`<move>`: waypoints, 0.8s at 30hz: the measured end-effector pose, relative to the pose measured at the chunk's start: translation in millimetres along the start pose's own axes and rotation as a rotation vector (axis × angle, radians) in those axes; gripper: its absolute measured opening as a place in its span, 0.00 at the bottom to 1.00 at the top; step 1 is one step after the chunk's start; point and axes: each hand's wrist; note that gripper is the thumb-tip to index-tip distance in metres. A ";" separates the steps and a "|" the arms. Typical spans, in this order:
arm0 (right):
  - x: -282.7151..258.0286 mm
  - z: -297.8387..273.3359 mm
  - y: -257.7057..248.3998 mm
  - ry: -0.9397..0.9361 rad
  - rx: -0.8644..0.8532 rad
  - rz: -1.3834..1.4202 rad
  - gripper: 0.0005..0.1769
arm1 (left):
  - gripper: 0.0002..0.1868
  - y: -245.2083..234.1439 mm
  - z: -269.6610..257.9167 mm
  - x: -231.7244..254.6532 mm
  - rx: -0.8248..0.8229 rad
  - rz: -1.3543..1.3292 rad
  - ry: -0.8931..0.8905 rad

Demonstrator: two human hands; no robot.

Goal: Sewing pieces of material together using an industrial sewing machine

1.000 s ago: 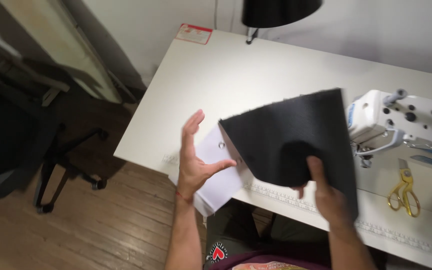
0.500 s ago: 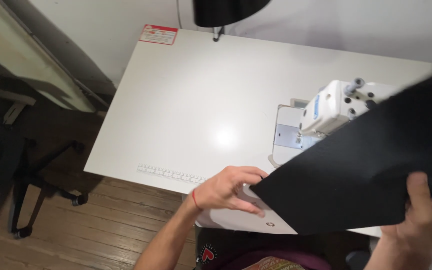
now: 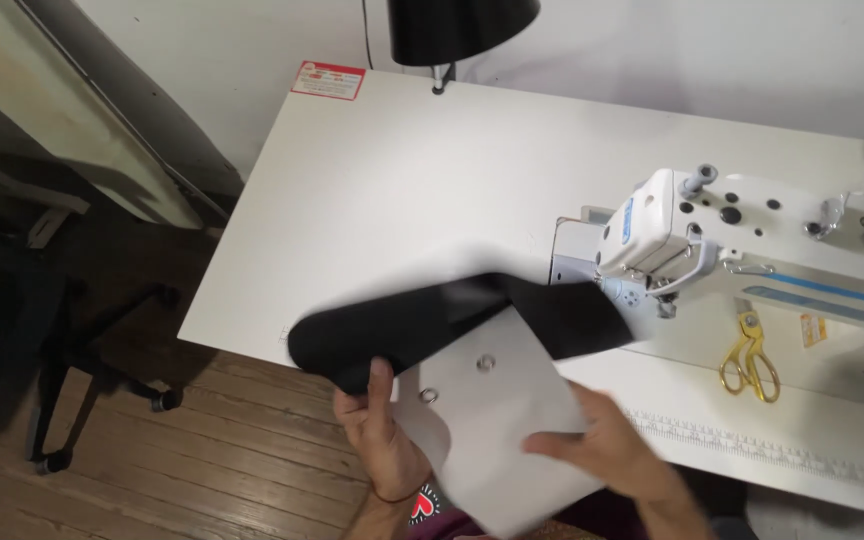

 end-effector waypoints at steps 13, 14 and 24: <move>-23.4 -123.4 -233.4 0.422 0.282 -1.040 0.24 | 0.31 27.7 20.1 -18.0 -0.380 0.328 -0.343; -33.7 -122.1 -237.6 0.544 0.278 -1.220 0.20 | 0.38 24.7 23.7 -24.0 -0.413 0.446 -0.175; -96.4 -82.7 -230.3 0.636 -0.012 -1.495 0.30 | 0.35 13.6 49.9 35.4 -0.694 1.512 1.146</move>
Point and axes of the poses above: each hand's wrist, its own z-axis towards the middle knuckle, its own y-axis out of the palm, x = y × z, and after that the axes turned 6 degrees about y, right-handed
